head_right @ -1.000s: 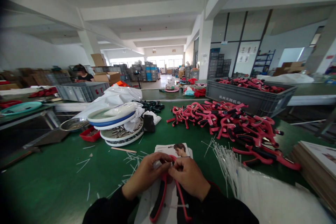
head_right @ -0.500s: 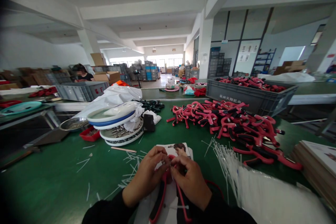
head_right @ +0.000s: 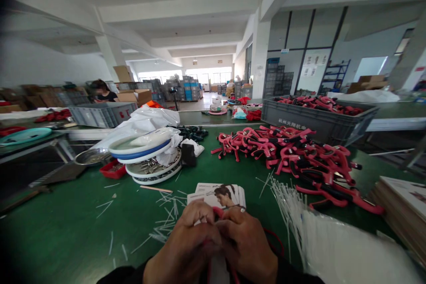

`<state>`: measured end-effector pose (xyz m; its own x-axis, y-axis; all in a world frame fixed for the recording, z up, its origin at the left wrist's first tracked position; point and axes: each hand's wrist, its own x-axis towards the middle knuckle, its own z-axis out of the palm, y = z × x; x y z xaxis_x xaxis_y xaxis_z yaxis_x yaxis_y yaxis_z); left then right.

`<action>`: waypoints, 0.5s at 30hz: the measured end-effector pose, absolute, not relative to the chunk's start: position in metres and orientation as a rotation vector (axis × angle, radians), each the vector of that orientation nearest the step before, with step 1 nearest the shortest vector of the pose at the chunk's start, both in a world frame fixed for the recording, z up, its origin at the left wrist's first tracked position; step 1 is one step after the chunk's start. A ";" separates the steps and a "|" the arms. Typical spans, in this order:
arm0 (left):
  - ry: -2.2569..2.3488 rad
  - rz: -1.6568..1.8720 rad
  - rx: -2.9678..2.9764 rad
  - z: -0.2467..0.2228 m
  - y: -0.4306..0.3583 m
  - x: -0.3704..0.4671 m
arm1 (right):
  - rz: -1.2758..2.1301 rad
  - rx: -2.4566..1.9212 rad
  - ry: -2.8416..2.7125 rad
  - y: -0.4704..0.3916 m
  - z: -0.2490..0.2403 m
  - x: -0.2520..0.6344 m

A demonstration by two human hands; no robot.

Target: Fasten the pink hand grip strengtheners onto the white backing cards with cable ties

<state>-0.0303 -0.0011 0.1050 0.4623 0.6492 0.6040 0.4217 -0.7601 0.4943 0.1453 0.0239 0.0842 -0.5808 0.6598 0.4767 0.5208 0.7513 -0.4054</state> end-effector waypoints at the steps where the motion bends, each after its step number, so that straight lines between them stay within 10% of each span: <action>1: 0.960 1.108 2.397 0.105 -0.001 -0.034 | 0.267 -0.845 -2.330 0.023 0.084 0.147; 15: 1.292 0.985 1.931 0.092 0.032 -0.028 | 0.399 -0.870 -2.294 0.014 0.092 0.134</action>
<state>-0.0279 0.0318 0.0922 0.2477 0.9373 0.2453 0.4853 -0.3392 0.8059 0.1336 0.0135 0.0916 -0.5729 0.6771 0.4618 0.4812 0.7340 -0.4793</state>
